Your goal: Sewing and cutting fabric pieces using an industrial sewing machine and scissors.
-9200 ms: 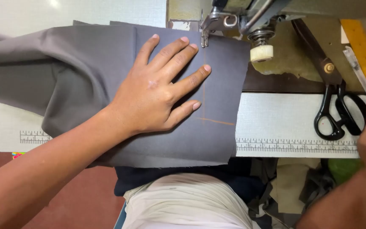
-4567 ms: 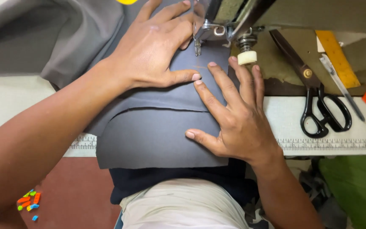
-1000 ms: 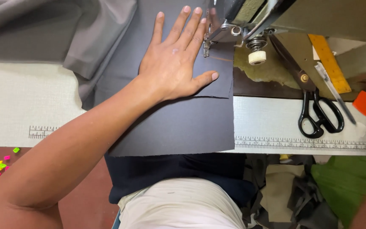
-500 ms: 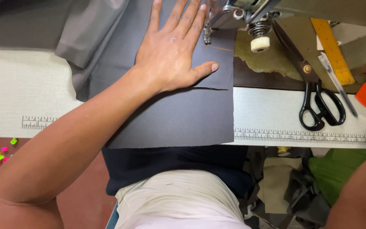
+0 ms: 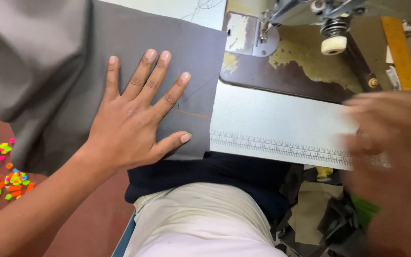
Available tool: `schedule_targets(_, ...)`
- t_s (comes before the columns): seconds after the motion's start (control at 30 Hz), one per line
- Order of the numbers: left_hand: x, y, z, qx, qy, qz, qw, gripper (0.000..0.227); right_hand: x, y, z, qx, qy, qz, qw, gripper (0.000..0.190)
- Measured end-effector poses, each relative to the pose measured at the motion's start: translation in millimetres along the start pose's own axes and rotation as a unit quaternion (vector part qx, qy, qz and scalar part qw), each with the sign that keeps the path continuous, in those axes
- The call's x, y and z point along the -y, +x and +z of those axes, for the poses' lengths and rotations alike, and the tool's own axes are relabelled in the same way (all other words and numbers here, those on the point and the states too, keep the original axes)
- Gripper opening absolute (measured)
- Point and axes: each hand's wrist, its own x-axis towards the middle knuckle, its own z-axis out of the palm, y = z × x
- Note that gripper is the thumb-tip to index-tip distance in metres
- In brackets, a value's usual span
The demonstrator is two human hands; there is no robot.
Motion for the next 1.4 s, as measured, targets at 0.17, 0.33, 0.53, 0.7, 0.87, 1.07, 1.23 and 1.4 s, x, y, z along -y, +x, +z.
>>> schedule_targets(0.17,6,-18,-1,-0.033,0.058,0.09,0.994,0.094,31,106,70,-0.017,0.005,-0.112,0.994,0.02)
schedule_targets(0.33,13,-27,2,-0.043,0.118,0.148,0.981,0.086,23,125,116,-0.044,0.027,-0.12,0.991,0.026)
schedule_targets(0.53,16,-25,-4,-0.073,-0.097,0.12,0.985,0.059,9,118,122,-0.072,0.12,-0.067,0.988,0.02)
schedule_targets(0.7,12,-25,-2,-0.07,0.046,0.128,0.988,0.057,-7,117,122,-0.03,0.301,-0.068,0.951,0.048)
schedule_targets(0.87,15,-37,-4,-0.062,0.026,0.134,0.989,0.053,-14,109,118,-0.057,0.344,-0.007,0.937,0.048)
schedule_targets(1.07,18,-19,-26,-0.078,-0.093,0.105,0.987,0.052,4,90,80,-0.025,0.156,-0.038,0.987,0.006)
schedule_targets(1.23,37,11,1,-0.165,0.057,-0.004,0.985,0.032,10,5,51,-0.064,-0.015,0.07,0.995,0.022)
schedule_targets(1.4,21,23,6,-0.191,0.1,-0.056,0.975,0.048,-34,-103,31,0.057,-0.091,0.269,0.957,0.039)
